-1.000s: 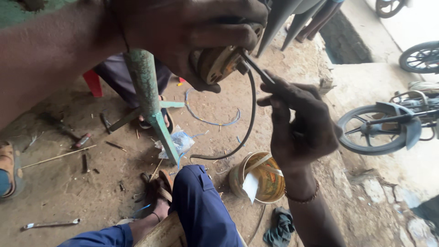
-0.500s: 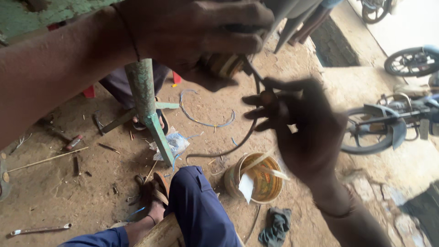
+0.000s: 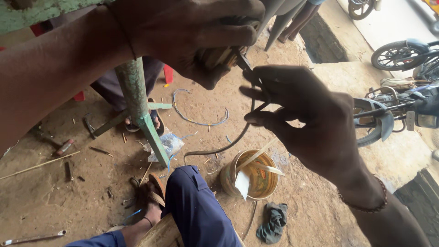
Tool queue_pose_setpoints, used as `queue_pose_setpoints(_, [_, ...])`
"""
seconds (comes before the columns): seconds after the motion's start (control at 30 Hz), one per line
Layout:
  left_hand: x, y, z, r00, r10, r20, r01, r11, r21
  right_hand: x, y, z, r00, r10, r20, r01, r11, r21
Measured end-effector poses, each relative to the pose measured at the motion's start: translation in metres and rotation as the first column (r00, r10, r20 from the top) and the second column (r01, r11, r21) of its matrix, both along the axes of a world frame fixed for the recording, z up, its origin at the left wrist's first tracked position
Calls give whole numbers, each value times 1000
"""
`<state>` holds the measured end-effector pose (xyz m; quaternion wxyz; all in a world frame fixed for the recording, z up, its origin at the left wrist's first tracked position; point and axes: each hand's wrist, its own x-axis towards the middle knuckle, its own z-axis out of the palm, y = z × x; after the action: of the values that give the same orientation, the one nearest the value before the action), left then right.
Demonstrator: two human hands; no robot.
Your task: The person sits on the ground and uses pliers to cut and trim a length of cable. They then hold a rusty cylindrical machine component and thread the cable into its hub, working the wire into place by hand and with the pliers.
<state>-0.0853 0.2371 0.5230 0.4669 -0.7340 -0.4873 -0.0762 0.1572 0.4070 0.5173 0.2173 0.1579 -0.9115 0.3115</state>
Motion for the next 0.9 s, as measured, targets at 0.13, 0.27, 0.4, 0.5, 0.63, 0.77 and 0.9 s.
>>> queue_pose_setpoints(0.13, [2,2,2,998,31,-61,-28,999,46,-12,8,2,950,118,-288,39,873,487])
queue_pose_setpoints(0.27, [2,7,2,1000,-13,-14,13,999,-37,-24,13,0,868,229,-442,72,821,566])
queue_pose_setpoints(0.4, [0,6,0,998,-46,-50,47,999,24,-12,11,-6,984,-15,-178,-14,987,-161])
queue_pose_setpoints(0.5, [-2,5,-2,1000,-11,-29,11,1000,-11,-10,10,-9,997,-7,71,47,811,-583])
queue_pose_setpoints(0.63, [-2,6,0,998,-63,17,64,996,-65,-17,11,-13,957,133,257,134,583,-801])
queue_pose_setpoints(0.77, [5,3,1,998,-58,4,58,998,8,-19,11,-23,953,-230,-198,187,958,-217])
queue_pose_setpoints(0.9, [12,1,-2,994,104,40,-101,993,-67,-32,25,-30,829,-201,-522,330,930,165])
